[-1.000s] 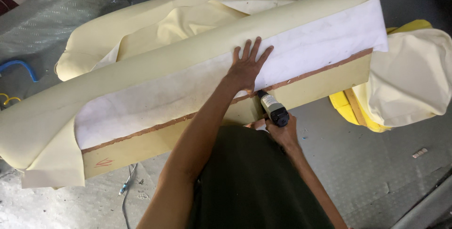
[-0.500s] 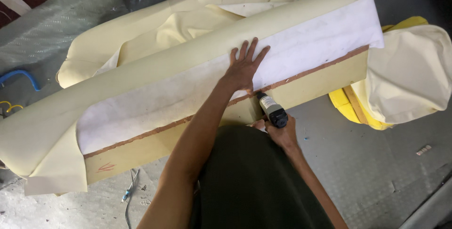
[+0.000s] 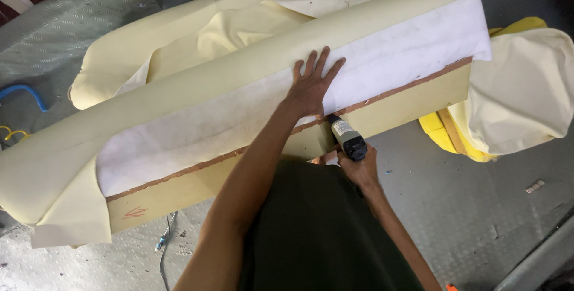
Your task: The person uses a pneumatic staple gun to attach white fabric to a padded furniture frame. They hold the fabric taut with one hand while stapling along the edge with the other, working along the length of the piece.
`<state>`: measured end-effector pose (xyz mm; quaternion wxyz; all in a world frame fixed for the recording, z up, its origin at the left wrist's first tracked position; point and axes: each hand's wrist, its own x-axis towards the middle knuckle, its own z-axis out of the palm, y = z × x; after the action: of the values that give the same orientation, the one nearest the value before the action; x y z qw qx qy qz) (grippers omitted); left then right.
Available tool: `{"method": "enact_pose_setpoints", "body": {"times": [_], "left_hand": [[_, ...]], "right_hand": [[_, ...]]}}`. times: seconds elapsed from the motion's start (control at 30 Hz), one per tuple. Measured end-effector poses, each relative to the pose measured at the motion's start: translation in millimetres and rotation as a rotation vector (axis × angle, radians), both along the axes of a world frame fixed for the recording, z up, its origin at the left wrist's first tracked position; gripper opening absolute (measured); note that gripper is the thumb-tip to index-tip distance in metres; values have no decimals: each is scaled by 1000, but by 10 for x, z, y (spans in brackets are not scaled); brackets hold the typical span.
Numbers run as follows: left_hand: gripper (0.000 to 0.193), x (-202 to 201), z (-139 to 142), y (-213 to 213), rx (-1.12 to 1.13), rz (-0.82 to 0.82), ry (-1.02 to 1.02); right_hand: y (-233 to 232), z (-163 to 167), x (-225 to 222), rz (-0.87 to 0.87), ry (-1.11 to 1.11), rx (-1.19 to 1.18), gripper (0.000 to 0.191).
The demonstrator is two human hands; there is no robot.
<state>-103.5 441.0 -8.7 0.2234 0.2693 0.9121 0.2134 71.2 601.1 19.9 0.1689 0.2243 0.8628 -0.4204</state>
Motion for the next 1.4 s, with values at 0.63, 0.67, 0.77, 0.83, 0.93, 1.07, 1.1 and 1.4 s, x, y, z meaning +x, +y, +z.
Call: {"method": "enact_pose_setpoints", "body": {"times": [0.63, 0.67, 0.77, 0.83, 0.93, 1.07, 1.1, 1.4], "left_hand": [[131, -55, -80, 18, 51, -1, 53], [136, -53, -56, 19, 46, -5, 19], [147, -25, 4, 1, 31, -22, -49], [150, -13, 23, -22, 27, -14, -9], [150, 5, 21, -32, 22, -4, 9], [147, -1, 7, -32, 33, 1, 3], [147, -4, 8, -34, 32, 2, -7], [145, -21, -18, -30, 37, 3, -26]], "right_hand": [[11, -10, -205, -3, -34, 77, 19], [22, -19, -195, 9, -49, 101, 20], [39, -4, -81, 24, 6, 38, 23], [47, -2, -41, 20, 29, -23, 25], [64, 36, 47, -18, -24, -29, 27], [1, 39, 52, 3, -6, -4, 26], [-16, 37, 31, 2, -4, 0, 26], [-113, 81, -60, 17, -31, 6, 23]]}}
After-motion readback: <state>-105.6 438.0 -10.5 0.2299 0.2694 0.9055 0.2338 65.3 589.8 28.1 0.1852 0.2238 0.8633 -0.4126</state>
